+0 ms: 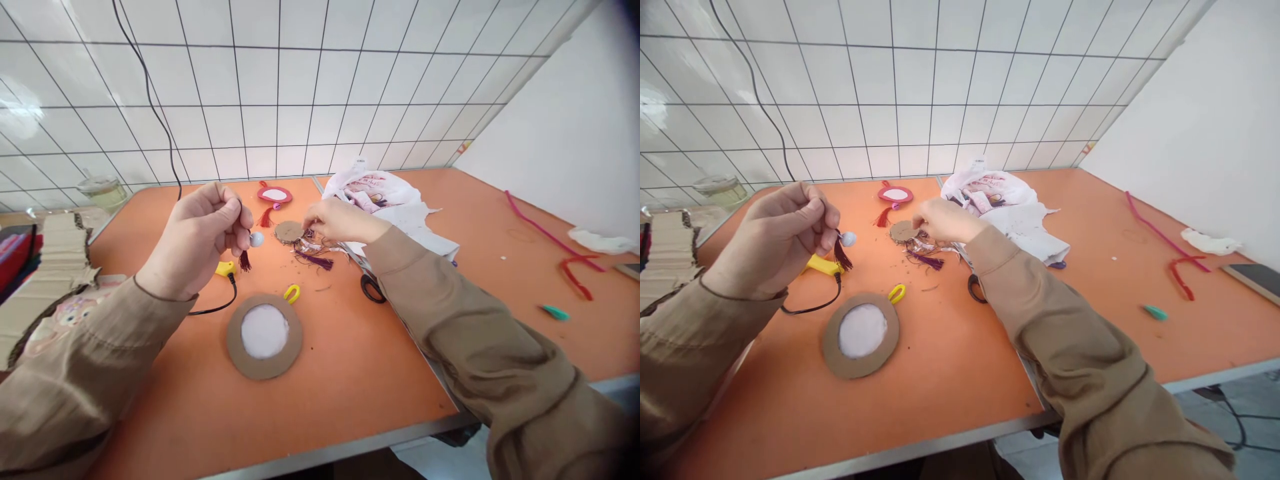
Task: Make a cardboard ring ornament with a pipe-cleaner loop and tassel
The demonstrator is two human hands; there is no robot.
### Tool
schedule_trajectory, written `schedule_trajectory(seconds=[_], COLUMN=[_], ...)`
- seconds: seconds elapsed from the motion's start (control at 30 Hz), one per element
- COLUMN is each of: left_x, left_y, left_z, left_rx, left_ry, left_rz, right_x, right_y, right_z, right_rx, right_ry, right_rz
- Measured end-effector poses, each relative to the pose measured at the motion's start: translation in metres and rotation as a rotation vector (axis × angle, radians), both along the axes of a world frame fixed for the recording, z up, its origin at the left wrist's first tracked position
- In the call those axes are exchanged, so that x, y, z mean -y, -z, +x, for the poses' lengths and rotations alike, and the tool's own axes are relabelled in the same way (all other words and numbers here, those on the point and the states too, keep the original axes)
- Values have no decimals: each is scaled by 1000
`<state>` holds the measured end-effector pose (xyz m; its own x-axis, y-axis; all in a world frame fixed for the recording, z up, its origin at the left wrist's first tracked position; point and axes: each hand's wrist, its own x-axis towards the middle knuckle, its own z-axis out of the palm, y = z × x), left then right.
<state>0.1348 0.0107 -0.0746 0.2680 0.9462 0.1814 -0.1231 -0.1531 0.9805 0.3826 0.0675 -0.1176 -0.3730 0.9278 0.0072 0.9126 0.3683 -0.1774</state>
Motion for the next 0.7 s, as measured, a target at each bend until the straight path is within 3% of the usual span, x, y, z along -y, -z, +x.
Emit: schedule_trajectory(seconds=[0.2,0.43,0.7], left_x=[1,1,1], left_y=[0,1,1], left_z=[2,1,2], left_rx=[0,-7,-14], left_ry=[4,17,22], left_rz=[-29,-27,-35], right_x=[-10,-25,-32], right_y=[8,37,42], right_z=[13,17,17], right_rx=[61,122,132], right_ry=[203,12,89], right_rz=[165,119,131])
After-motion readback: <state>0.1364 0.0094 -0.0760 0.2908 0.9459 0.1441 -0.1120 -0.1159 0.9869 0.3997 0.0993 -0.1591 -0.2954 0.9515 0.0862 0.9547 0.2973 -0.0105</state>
